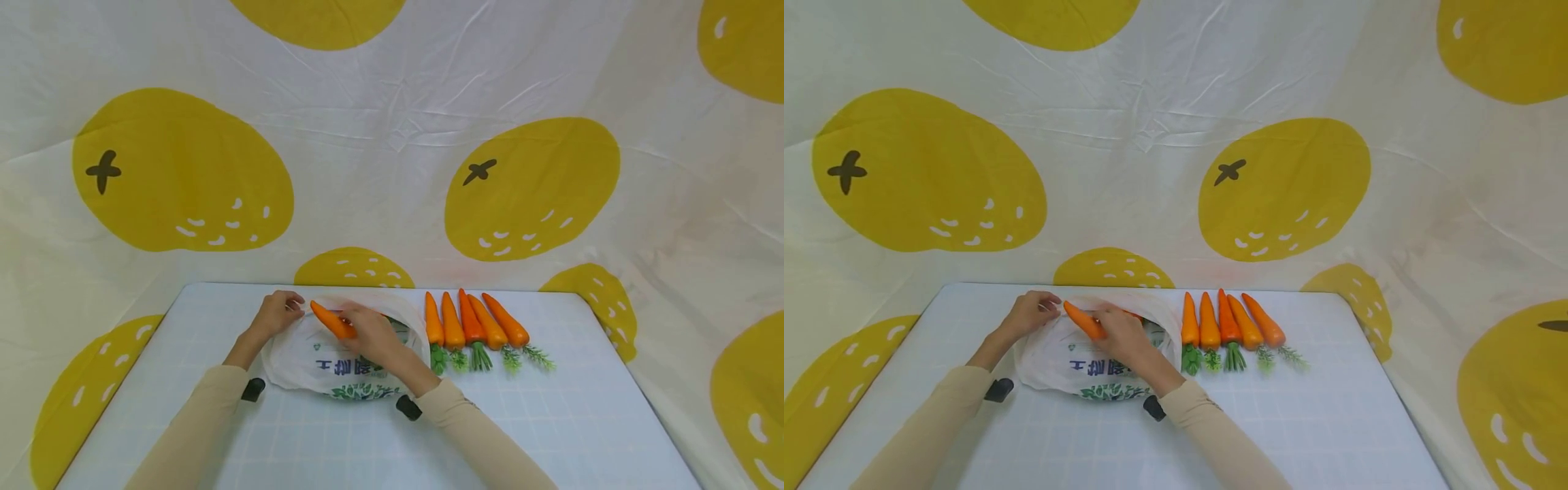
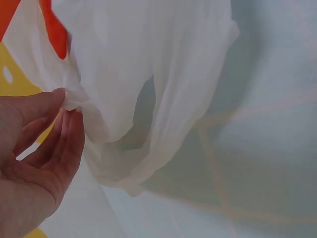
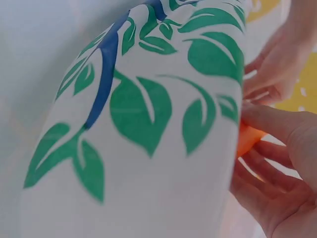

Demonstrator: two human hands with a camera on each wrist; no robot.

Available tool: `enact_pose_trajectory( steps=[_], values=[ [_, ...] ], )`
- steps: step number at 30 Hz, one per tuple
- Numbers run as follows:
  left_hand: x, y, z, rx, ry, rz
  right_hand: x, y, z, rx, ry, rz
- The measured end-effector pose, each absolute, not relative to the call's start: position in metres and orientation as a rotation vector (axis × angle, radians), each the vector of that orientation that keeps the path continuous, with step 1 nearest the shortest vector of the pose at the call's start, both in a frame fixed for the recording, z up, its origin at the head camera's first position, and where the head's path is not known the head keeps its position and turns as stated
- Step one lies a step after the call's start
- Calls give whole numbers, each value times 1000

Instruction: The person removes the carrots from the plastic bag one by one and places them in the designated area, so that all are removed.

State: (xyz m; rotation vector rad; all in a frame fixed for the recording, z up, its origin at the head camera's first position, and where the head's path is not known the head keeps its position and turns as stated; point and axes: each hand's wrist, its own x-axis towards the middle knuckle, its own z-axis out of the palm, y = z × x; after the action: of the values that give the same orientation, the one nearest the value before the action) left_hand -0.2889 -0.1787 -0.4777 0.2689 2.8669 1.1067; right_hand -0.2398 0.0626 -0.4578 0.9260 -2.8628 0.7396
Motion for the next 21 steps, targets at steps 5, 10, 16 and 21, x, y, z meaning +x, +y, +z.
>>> enact_pose_trajectory(
  steps=[5,10,16,21],
  values=[
    [-285,-176,-480,257,2908,1108,-240,74,-457,894,-2845,994],
    [-276,-174,-477,226,2950,1119,-241,86,-456,869,-2780,1159],
    [-265,-174,-477,182,3004,1134,-242,97,-454,784,-2751,1337],
    [-258,-173,-479,118,3024,1127,-242,104,-452,704,-2726,1452]
  ],
)
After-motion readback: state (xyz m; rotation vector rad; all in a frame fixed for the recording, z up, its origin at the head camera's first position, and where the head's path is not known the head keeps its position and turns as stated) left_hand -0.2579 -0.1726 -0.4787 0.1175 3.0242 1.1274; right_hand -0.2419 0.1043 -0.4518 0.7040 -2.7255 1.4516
